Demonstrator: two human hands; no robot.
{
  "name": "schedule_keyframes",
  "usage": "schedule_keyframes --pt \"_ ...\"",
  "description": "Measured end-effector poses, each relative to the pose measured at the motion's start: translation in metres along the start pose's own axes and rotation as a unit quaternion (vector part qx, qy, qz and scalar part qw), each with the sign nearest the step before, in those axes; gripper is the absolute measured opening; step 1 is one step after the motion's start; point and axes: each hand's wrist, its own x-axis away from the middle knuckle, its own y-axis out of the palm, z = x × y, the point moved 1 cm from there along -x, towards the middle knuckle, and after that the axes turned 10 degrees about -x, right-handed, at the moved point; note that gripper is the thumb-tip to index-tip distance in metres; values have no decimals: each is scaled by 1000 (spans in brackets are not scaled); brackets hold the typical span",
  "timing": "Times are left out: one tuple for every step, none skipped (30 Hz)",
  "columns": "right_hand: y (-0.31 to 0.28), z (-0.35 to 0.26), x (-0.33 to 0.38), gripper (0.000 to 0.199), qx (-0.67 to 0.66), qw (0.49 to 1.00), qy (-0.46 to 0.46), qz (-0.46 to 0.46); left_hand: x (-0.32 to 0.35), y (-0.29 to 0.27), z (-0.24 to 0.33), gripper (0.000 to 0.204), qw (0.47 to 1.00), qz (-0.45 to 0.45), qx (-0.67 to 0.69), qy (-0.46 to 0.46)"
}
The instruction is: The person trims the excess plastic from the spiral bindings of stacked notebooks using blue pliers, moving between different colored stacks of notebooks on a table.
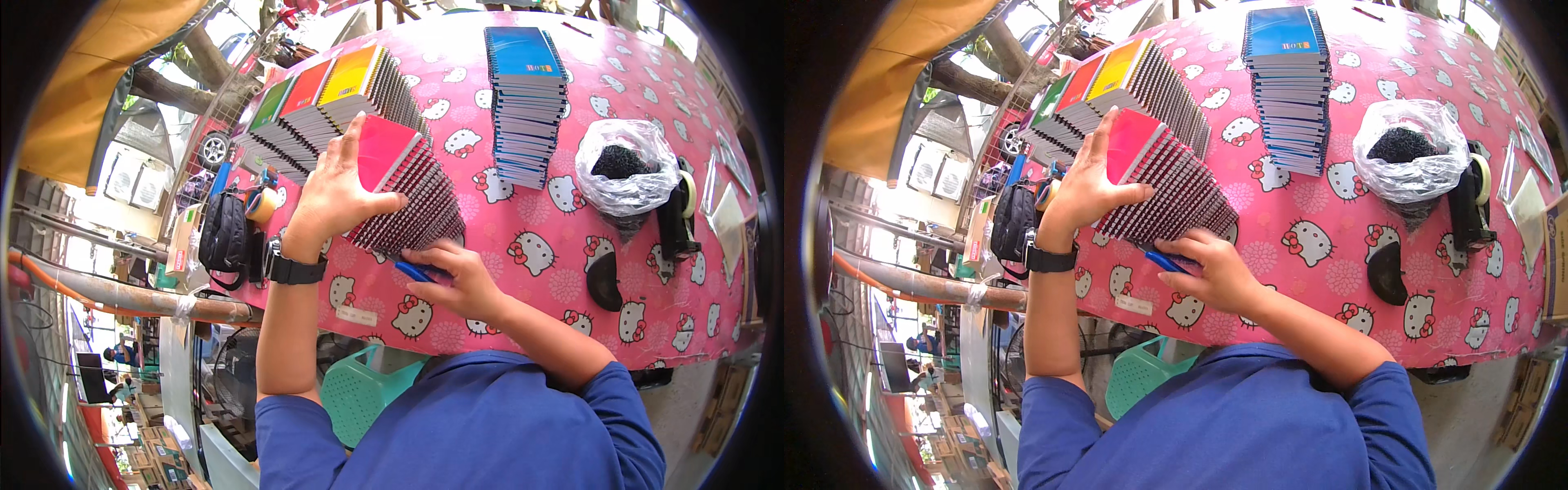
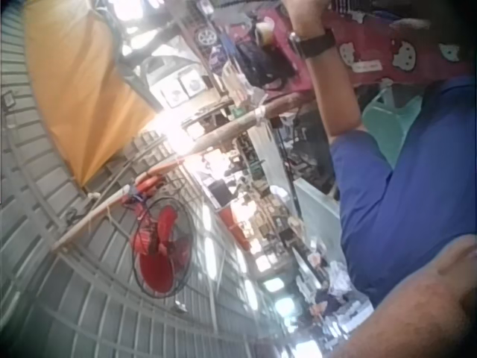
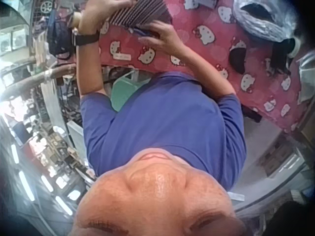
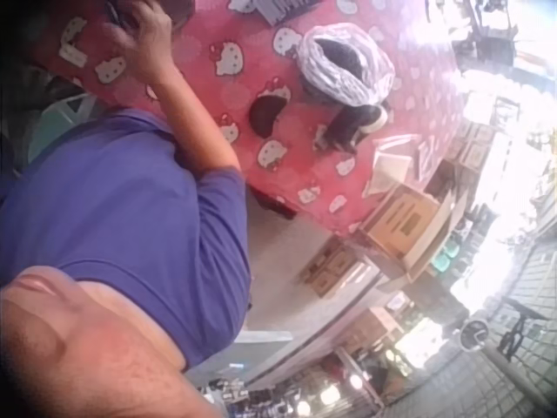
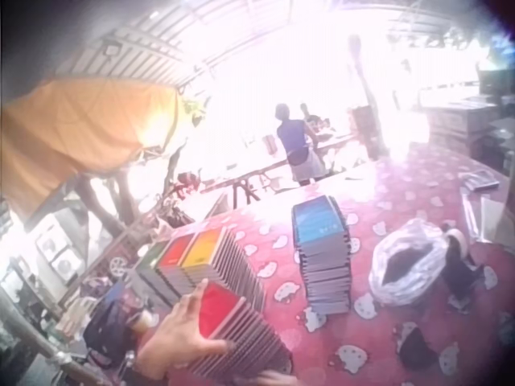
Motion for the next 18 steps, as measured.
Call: schedule_keyframes --pt "-1 6 0 34 -288 928 226 -76 0 -1 1 117 1000 0 0 0" --pt "0 9 2 31 -534 721 418 -141 1 -4 5 118 1000 -21 2 -16" --pt "-2 7 0 30 -556 716 401 -136 1 -5 6 118 999 -42 5 -31" --pt "-2 0 0 30 -555 716 401 -136 1 -4 5 118 999 -41 5 -31" --pt "-1 -10 1 32 -414 844 329 -92 0 -4 3 121 999 -39 1 -28" --pt "-1 -16 1 35 -254 935 242 -42 -1 -5 2 124 999 -36 -3 -24" --pt "-3 -13 3 42 -67 990 115 -37 -2 -8 2 124 999 -33 -4 -25" --pt "-3 -12 5 42 -65 991 114 -38 -3 -11 2 125 999 -33 -16 -23" --pt "-4 -12 5 45 3 997 76 -16 -4 -15 3 125 999 -32 -28 -20" --pt "-4 -13 5 49 70 997 37 7 -6 -18 3 125 999 -30 -27 -20" --pt "-3 -11 5 50 75 997 35 1 -6 -19 2 128 999 -39 8 -8" --pt "-2 -9 5 50 75 996 37 0 -6 -19 2 130 998 -48 43 4" --pt "0 -7 4 49 85 996 19 5 -6 -14 2 127 998 -47 47 5" --pt "1 -6 3 49 96 995 2 11 -7 -11 3 127 998 -48 48 5" --pt "1 -5 2 49 97 995 3 11 -7 -9 4 125 999 -40 32 3" --pt "0 -5 0 47 116 993 -8 7 -7 -8 5 122 999 -32 16 1" --pt "1 -5 1 45 135 991 -18 0 -6 -6 4 122 999 -33 18 -1" --pt "1 -5 1 45 134 991 -16 -3 -5 -5 4 119 1000 -22 18 -3"
